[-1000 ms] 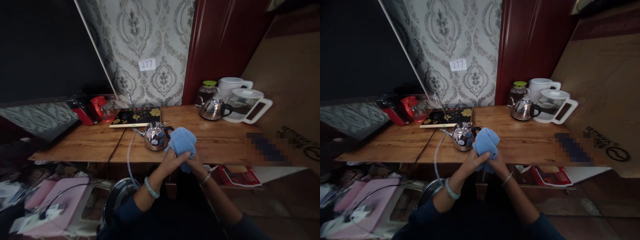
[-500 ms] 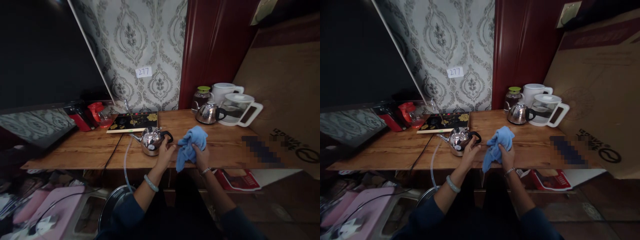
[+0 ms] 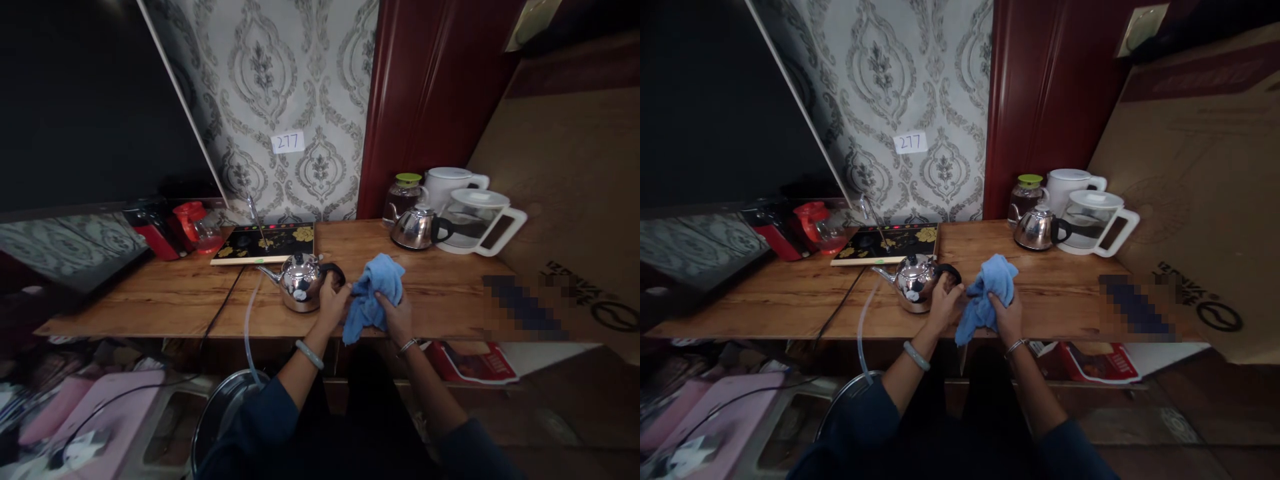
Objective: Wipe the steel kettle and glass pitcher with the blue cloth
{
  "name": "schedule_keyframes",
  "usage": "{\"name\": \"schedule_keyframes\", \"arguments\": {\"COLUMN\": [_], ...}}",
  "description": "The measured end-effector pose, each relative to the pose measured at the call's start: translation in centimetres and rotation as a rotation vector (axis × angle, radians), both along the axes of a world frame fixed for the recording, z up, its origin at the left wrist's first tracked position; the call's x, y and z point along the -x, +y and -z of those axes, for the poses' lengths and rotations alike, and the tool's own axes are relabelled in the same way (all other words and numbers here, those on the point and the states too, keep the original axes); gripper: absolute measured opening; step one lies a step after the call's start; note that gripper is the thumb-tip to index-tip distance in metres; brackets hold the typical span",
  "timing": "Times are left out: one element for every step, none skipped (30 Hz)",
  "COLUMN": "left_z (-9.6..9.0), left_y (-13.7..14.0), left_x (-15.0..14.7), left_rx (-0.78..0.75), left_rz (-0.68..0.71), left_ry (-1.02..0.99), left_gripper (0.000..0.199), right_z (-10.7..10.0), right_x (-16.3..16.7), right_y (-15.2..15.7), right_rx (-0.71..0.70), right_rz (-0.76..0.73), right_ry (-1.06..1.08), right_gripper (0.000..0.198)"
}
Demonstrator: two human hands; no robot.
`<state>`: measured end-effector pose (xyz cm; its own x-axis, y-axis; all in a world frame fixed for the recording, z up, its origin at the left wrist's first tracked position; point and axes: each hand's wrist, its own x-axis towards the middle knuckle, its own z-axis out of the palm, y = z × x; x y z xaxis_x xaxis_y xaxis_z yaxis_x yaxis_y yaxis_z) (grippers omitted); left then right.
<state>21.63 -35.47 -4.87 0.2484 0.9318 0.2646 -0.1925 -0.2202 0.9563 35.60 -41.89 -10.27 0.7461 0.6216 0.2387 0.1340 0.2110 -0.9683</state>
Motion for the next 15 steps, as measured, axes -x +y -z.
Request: {"name": "schedule_keyframes", "arguments": {"left_z": [0.0,-0.1,-0.2,-0.4,-0.6,-0.8,-1.1,-1.3,-1.5,-1.6,-1.8,-1.8,-1.9,-1.9,-1.9], "left_y": [0.0,-0.2,-0.3,-0.5,-0.8,-1.1,-1.4,-1.7,-1.9,-2.1,-2.3,-2.5,-2.6,-2.6,-2.7], "left_x": [0.2,0.4,0.7,1.1,1.5,2.1,2.7,3.3,4.0,4.7,5.4,6.2,7.0,7.7,8.4], "left_rx": [0.003,0.009,0.017,0.025,0.034,0.041,0.050,0.062,0.076,0.095,0.118,0.141,0.160,0.171,0.173], "left_rz": [0.011,0.018,0.023,0.025,0.030,0.033,0.034,0.037,0.042,0.049,0.061,0.072,0.079,0.080,0.072], "left_ry": [-0.009,-0.018,-0.022,-0.020,-0.018,-0.017,-0.013,-0.003,0.011,0.025,0.039,0.053,0.064,0.076,0.087], "left_gripper": [0.028,0.025,0.024,0.025,0.026,0.028,0.030,0.033,0.035,0.038,0.040,0.041,0.042,0.043,0.043], "right_z": [0.0,0.1,0.0,0.0,0.0,-0.1,-0.2,-0.3,-0.3,-0.4,-0.4,-0.5,-0.4,-0.4,-0.4], "right_x": [0.0,0.0,0.1,0.1,0.2,0.2,0.2,0.3,0.3,0.3,0.3,0.3,0.3,0.2,0.1], "right_y": [0.0,0.0,0.0,0.0,-0.1,-0.1,-0.1,-0.2,-0.2,-0.2,-0.2,-0.2,-0.2,-0.2,-0.2], "right_rx": [-0.006,-0.012,-0.017,-0.019,-0.018,-0.015,-0.011,-0.007,-0.003,-0.001,0.000,0.000,0.001,0.004,0.008], "right_rz": [0.002,0.007,0.011,0.014,0.016,0.016,0.016,0.015,0.018,0.024,0.030,0.034,0.036,0.037,0.039], "right_ry": [-0.004,-0.001,0.004,0.008,0.009,0.007,0.004,-0.001,-0.004,-0.005,-0.003,0.000,0.003,0.007,0.010], "right_gripper": [0.057,0.057,0.058,0.058,0.059,0.059,0.058,0.058,0.058,0.059,0.059,0.059,0.059,0.059,0.058]}}
